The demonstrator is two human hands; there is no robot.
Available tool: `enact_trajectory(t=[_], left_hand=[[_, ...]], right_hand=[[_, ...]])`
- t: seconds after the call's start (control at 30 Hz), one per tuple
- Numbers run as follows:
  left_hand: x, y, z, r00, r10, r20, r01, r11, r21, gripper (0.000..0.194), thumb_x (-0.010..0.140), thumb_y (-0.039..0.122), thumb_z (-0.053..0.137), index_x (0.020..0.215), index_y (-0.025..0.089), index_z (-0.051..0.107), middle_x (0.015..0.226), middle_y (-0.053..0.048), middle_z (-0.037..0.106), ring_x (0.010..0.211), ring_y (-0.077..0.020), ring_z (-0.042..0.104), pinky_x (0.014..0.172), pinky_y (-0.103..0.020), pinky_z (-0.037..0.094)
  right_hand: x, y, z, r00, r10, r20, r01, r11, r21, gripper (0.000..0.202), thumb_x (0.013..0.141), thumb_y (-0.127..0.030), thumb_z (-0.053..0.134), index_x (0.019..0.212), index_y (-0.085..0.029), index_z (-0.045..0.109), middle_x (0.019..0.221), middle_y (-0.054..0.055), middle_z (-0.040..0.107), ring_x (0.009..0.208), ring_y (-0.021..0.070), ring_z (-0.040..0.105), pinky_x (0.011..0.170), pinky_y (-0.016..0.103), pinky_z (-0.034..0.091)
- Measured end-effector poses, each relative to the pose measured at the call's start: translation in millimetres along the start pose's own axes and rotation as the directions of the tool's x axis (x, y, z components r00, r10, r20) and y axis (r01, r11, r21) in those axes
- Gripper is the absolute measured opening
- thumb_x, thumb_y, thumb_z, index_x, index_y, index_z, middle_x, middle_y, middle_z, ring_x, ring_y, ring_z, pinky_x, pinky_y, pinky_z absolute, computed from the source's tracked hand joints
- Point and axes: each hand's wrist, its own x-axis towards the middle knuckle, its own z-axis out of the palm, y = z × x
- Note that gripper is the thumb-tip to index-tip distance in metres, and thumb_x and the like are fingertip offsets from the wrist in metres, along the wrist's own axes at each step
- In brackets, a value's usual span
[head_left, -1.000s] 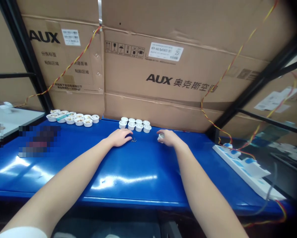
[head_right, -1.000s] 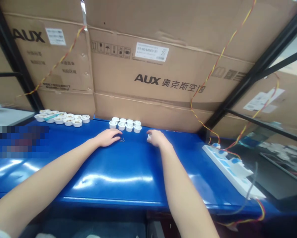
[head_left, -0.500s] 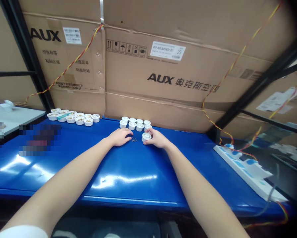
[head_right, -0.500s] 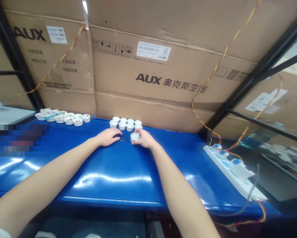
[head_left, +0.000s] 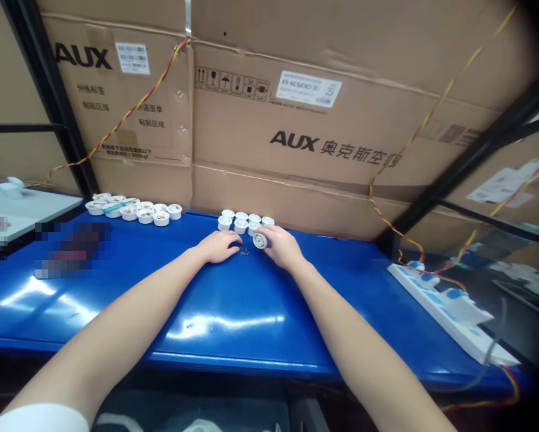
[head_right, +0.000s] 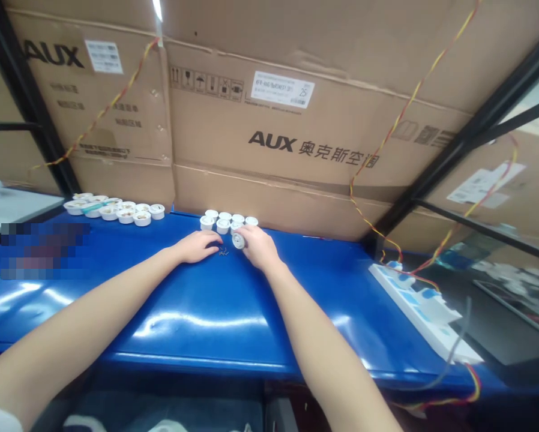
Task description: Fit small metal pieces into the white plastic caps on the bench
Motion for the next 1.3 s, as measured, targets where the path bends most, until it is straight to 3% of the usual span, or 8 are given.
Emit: enact_trajectory(t=[0.4, 0.6, 0.67, 0.77, 0.83, 0.9, 1.1, 1.3], left_hand=[[0, 2, -1.3, 1.0, -0.01, 0.005, 0.01, 1.0, -0.006, 0.029, 0.092, 0.032, 0.049, 0.115, 0.023, 0.064, 0.123, -0.005, 0.065, 0.114, -0.0227, 0.06, 0.099, -0.035, 0.047], [-1, 4, -3.8, 0.998, -0.061, 0.033, 0.061, 0.998, 0.004, 0.037, 0.093, 0.033, 0.047, 0.127, 0.022, 0.058, 0.132, -0.007, 0.062, 0.12, -0.0253, 0.058, 0.103, -0.04, 0.045], [-1, 5, -5.7, 0.997, -0.051, 0.049, 0.052, 0.999, 0.0, 0.039, 0.094, 0.03, 0.044, 0.131, 0.022, 0.055, 0.135, -0.008, 0.059, 0.123, -0.0253, 0.056, 0.105, -0.04, 0.043], [-1, 7, -9.2, 0.996, 0.044, 0.084, -0.041, 0.999, -0.033, 0.041, 0.094, 0.024, 0.042, 0.133, 0.021, 0.054, 0.14, -0.006, 0.057, 0.129, -0.0222, 0.051, 0.111, -0.037, 0.038], [-2, 8, -11.1, 0.99, 0.09, 0.106, -0.085, 0.995, -0.052, 0.041, 0.094, 0.023, 0.041, 0.133, 0.021, 0.054, 0.141, -0.005, 0.056, 0.131, -0.0207, 0.05, 0.113, -0.036, 0.036], [-2, 9, -12.0, 0.989, 0.097, 0.115, -0.09, 0.994, -0.059, 0.04, 0.095, 0.023, 0.04, 0.133, 0.021, 0.054, 0.141, -0.006, 0.056, 0.13, -0.0206, 0.051, 0.112, -0.036, 0.037], [-1, 7, -9.8, 0.989, 0.101, 0.105, -0.095, 0.993, -0.065, 0.036, 0.097, 0.027, 0.04, 0.128, 0.022, 0.057, 0.137, -0.005, 0.058, 0.126, -0.0206, 0.053, 0.11, -0.035, 0.039], [-1, 7, -8.6, 0.99, 0.105, 0.092, -0.099, 0.993, -0.061, 0.034, 0.098, 0.035, 0.04, 0.122, 0.023, 0.061, 0.135, -0.005, 0.059, 0.124, -0.0211, 0.055, 0.108, -0.034, 0.04]], right_hand=[[5, -21, -1, 0.981, -0.055, 0.186, 0.09, 0.979, -0.186, 0.039, 0.095, -0.018, 0.043, 0.126, -0.03, 0.062, 0.132, 0.003, 0.061, 0.109, 0.0214, 0.057, 0.085, 0.028, 0.049], [1, -6, -13, 0.987, 0.159, 0.014, -0.156, 0.981, -0.113, 0.039, 0.086, -0.025, 0.058, 0.125, -0.031, 0.058, 0.122, 0.004, 0.067, 0.106, 0.0238, 0.062, 0.086, 0.029, 0.047], [-2, 10, -14, 0.942, 0.324, -0.09, -0.327, 0.945, -0.018, 0.045, 0.083, -0.038, 0.064, 0.125, -0.028, 0.056, 0.111, 0.006, 0.071, 0.098, 0.0258, 0.065, 0.082, 0.032, 0.048], [-8, 41, -11, 0.79, 0.569, -0.228, -0.534, 0.821, 0.2, 0.055, 0.084, -0.054, 0.059, 0.128, -0.024, 0.049, 0.108, 0.009, 0.071, 0.095, 0.0263, 0.066, 0.081, 0.034, 0.049], [-13, 61, -7, 0.695, 0.682, -0.227, -0.63, 0.73, 0.264, 0.059, 0.084, -0.058, 0.056, 0.13, -0.022, 0.047, 0.112, 0.011, 0.07, 0.1, 0.0277, 0.066, 0.084, 0.035, 0.049], [-18, 76, 0, 0.666, 0.734, -0.131, -0.694, 0.674, 0.252, 0.058, 0.085, -0.056, 0.057, 0.13, -0.021, 0.047, 0.115, 0.013, 0.069, 0.105, 0.0292, 0.064, 0.087, 0.036, 0.049], [-21, 91, 22, 0.731, 0.665, 0.156, -0.678, 0.733, 0.057, 0.059, 0.091, -0.04, 0.053, 0.144, -0.019, 0.038, 0.136, 0.016, 0.058, 0.122, 0.0306, 0.057, 0.099, 0.04, 0.044], [-18, 85, 18, 0.752, 0.643, 0.144, -0.646, 0.763, -0.029, 0.059, 0.089, -0.031, 0.055, 0.143, -0.014, 0.04, 0.129, 0.016, 0.063, 0.121, 0.0289, 0.058, 0.095, 0.037, 0.047]])
